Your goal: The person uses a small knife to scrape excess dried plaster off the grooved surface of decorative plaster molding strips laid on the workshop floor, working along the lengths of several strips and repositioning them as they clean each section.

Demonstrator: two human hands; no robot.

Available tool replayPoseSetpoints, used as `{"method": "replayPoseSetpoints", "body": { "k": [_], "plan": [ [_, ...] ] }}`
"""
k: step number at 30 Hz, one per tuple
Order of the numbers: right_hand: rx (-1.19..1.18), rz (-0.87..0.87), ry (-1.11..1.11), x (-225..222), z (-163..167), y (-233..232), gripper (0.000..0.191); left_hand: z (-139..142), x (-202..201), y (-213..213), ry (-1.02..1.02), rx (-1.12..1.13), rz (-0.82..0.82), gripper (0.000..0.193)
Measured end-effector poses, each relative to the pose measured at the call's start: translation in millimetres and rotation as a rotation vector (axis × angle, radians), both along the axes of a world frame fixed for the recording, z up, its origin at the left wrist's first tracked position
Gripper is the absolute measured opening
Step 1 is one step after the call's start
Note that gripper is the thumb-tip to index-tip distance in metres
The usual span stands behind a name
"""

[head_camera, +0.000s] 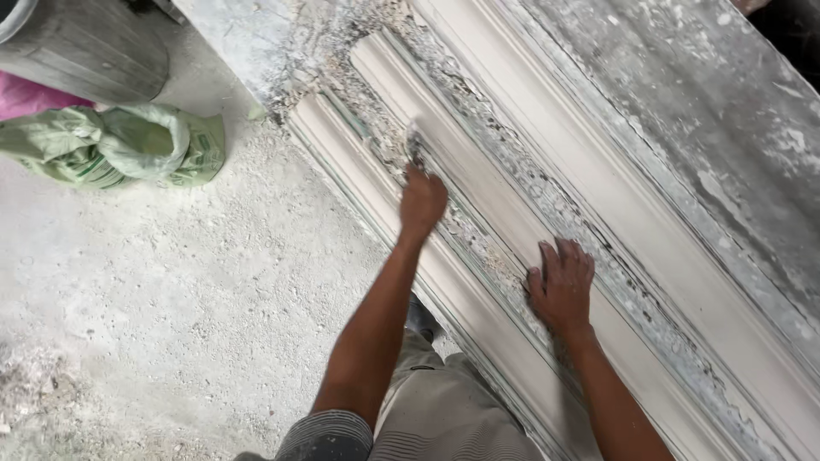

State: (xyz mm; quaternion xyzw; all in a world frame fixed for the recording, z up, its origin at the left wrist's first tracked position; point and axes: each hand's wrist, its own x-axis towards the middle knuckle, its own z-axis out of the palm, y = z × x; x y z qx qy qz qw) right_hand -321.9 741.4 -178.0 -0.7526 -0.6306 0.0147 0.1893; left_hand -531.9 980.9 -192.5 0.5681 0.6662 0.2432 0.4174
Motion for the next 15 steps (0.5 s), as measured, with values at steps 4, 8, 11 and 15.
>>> {"method": "replayPoseSetpoints", "body": {
  "k": [4,8,11,15],
  "plan": [
    [0.024,0.071,0.006,-12.6,-2.9,56.0,0.049,-2.4,-0.9,2.1,0.025,0.022,0.014,0.058],
    [-0.041,0.055,0.047,-29.9,-5.9,91.6,0.051,5.0,-5.4,11.4,-0.028,0.000,0.039,0.048],
    [0.011,0.012,-0.079,-37.1,-4.2,98.0,0.048,12.9,-6.5,17.6,-0.004,-0.023,0.067,0.061],
    [0.028,0.037,-0.075,-39.2,-0.9,97.1,0.049,11.5,-21.9,49.6,-0.034,-0.093,0.005,0.063]
  ]
}}
